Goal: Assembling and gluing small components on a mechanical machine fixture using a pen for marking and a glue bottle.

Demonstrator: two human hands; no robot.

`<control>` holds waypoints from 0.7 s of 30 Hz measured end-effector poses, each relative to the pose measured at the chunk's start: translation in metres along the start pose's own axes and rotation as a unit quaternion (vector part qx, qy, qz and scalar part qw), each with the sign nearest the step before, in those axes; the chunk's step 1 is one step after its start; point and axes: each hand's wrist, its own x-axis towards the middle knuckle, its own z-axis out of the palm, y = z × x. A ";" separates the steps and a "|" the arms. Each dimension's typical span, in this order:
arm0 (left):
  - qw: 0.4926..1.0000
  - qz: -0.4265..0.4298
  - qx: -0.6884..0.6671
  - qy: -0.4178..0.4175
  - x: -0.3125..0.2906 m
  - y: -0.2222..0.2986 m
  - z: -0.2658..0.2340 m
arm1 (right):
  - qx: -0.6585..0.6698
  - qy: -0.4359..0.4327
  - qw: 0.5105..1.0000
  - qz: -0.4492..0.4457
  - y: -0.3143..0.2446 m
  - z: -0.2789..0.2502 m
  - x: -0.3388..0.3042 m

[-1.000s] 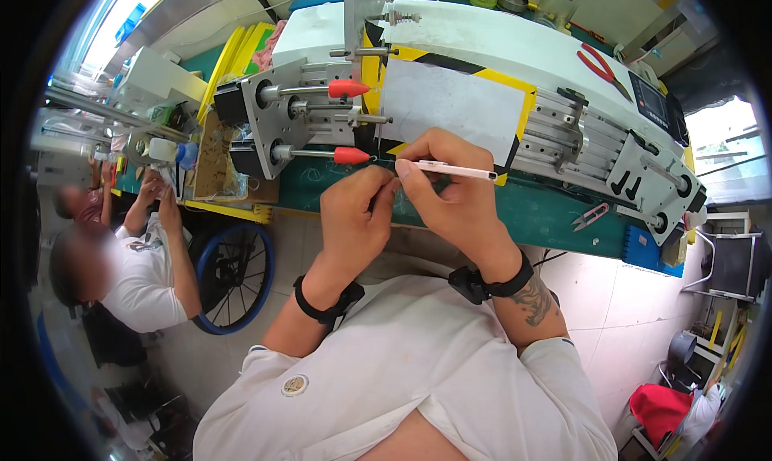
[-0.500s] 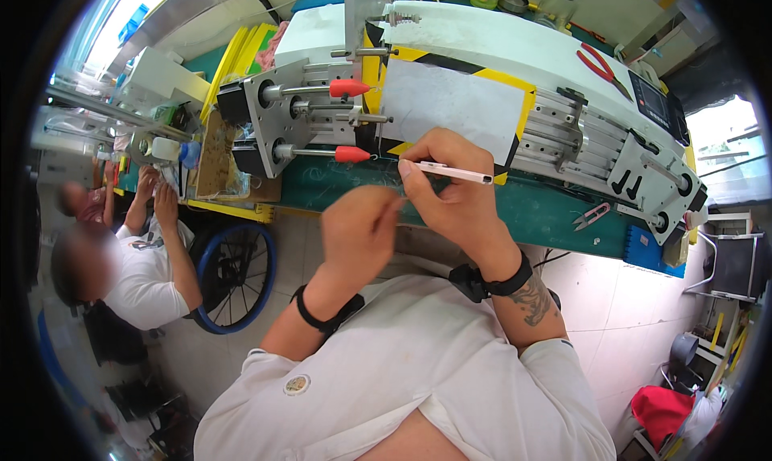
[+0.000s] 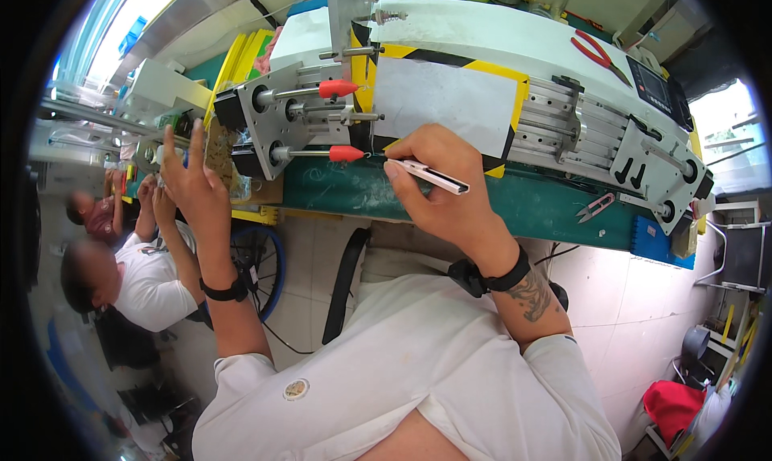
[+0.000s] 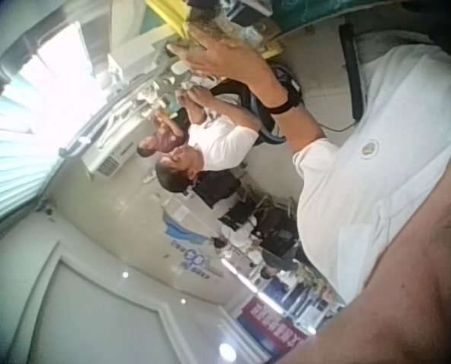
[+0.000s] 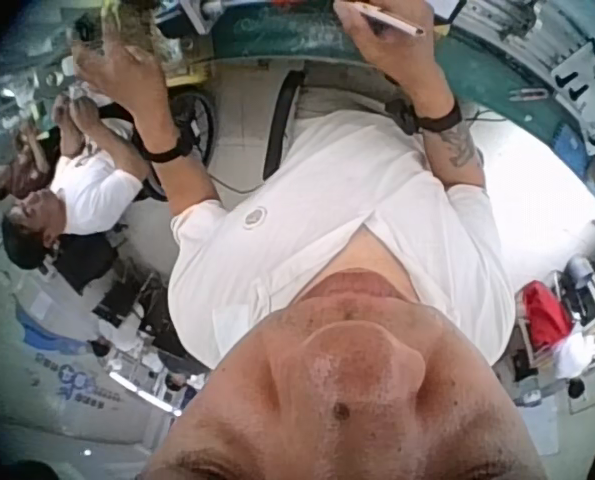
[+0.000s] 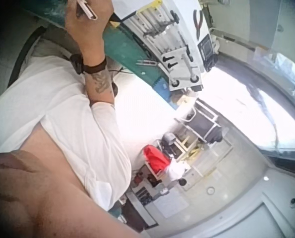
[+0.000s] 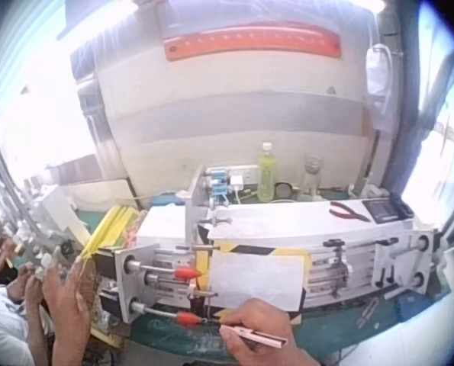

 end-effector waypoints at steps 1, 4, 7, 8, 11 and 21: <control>1.000 0.001 0.000 0.000 0.005 0.011 -0.003 | 0.000 0.001 1.000 0.001 0.000 0.000 0.000; 0.959 0.108 -0.264 -0.001 0.023 0.051 -0.017 | -0.018 0.000 1.000 -0.017 -0.001 0.001 0.001; 0.869 0.271 -0.392 -0.134 0.043 0.090 -0.030 | -0.023 -0.009 0.999 -0.021 -0.001 0.002 0.001; 0.870 0.269 -0.391 -0.134 0.048 0.098 -0.028 | -0.022 -0.008 0.999 -0.023 -0.001 0.003 0.000; 0.833 0.352 -0.391 -0.168 0.065 0.112 -0.017 | -0.020 -0.005 1.000 -0.017 -0.002 0.003 -0.001; 0.812 0.387 -0.376 -0.223 0.073 0.119 -0.009 | -0.022 -0.004 1.000 -0.012 -0.003 0.005 -0.002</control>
